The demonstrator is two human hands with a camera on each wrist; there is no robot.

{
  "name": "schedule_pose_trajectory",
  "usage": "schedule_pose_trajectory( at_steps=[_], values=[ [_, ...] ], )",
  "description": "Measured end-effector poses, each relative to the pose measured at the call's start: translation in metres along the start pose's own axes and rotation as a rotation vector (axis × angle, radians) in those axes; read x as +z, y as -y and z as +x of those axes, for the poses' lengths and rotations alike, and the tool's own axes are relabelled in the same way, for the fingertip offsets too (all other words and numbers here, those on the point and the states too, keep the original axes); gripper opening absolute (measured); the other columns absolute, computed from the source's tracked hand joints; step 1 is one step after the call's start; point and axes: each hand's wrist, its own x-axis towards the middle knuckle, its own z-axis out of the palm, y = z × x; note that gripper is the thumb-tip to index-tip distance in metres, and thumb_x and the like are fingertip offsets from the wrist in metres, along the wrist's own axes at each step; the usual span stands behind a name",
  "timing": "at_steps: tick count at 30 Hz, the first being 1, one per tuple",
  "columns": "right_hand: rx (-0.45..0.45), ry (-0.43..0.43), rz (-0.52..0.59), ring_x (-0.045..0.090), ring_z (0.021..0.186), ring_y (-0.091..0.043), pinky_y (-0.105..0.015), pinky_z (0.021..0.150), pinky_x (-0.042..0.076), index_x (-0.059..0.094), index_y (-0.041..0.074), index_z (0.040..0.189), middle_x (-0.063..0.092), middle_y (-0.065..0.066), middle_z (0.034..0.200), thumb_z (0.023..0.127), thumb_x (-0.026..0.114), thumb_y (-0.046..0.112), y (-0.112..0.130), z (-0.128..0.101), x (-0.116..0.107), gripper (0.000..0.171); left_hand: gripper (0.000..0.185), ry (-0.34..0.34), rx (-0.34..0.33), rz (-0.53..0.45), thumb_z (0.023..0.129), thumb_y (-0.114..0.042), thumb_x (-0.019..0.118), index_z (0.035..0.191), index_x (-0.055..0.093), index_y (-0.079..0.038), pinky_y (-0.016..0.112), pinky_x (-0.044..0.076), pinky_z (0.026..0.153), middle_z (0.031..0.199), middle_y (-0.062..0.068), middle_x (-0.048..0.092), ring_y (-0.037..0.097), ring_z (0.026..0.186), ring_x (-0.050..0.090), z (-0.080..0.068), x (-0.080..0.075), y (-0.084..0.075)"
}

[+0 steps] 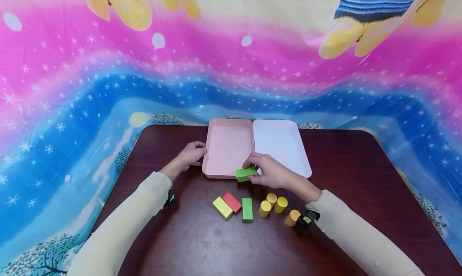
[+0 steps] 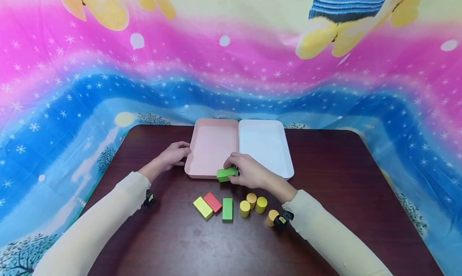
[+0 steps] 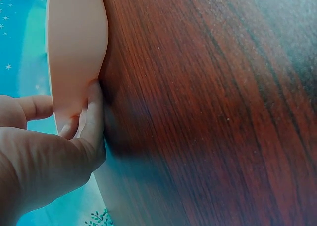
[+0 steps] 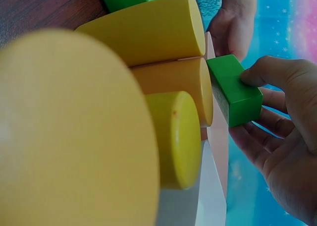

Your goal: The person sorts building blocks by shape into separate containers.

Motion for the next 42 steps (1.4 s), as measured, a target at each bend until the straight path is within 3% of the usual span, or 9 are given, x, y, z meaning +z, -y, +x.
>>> schedule_pose_trajectory(
  at_steps=[8, 13, 26, 42],
  values=[
    [0.0, -0.01, -0.007, 0.062, 0.092, -0.023, -0.041, 0.08, 0.059, 0.071, 0.009, 0.116, 0.065, -0.001, 0.106, 0.093, 0.077, 0.01, -0.002, 0.001, -0.001, 0.024, 0.05, -0.008, -0.003, 0.011, 0.108, -0.02, 0.051, 0.155, 0.044, -0.004, 0.048, 0.058, 0.101, 0.142, 0.021, 0.06, 0.031, 0.13, 0.061, 0.001, 0.0, 0.0],
    [0.011, -0.015, 0.014, 0.063, 0.093, -0.026, -0.048, 0.083, 0.06, 0.07, 0.009, 0.117, 0.065, -0.001, 0.107, 0.093, 0.077, 0.01, -0.006, 0.002, -0.001, 0.025, 0.051, -0.011, -0.003, 0.009, 0.108, -0.02, 0.051, 0.156, 0.044, -0.004, 0.048, 0.057, 0.102, 0.143, 0.021, 0.06, 0.031, 0.131, 0.06, 0.001, 0.0, 0.001],
    [0.024, -0.018, 0.015, 0.062, 0.096, -0.018, -0.046, 0.087, 0.061, 0.07, 0.009, 0.117, 0.065, -0.001, 0.108, 0.093, 0.077, 0.011, -0.008, 0.006, -0.002, 0.025, 0.052, -0.016, 0.0, 0.016, 0.108, -0.021, 0.051, 0.157, 0.043, -0.004, 0.049, 0.056, 0.104, 0.145, 0.02, 0.059, 0.031, 0.133, 0.059, 0.002, 0.0, 0.002],
    [0.046, -0.032, 0.055, 0.066, 0.099, -0.02, -0.046, 0.089, 0.062, 0.071, 0.007, 0.117, 0.066, -0.003, 0.11, 0.092, 0.078, 0.008, -0.014, 0.01, 0.0, 0.026, 0.052, -0.035, -0.002, 0.027, 0.108, -0.021, 0.052, 0.156, 0.045, -0.005, 0.048, 0.058, 0.101, 0.143, 0.019, 0.06, 0.031, 0.131, 0.06, 0.001, 0.002, 0.003]
  ],
)
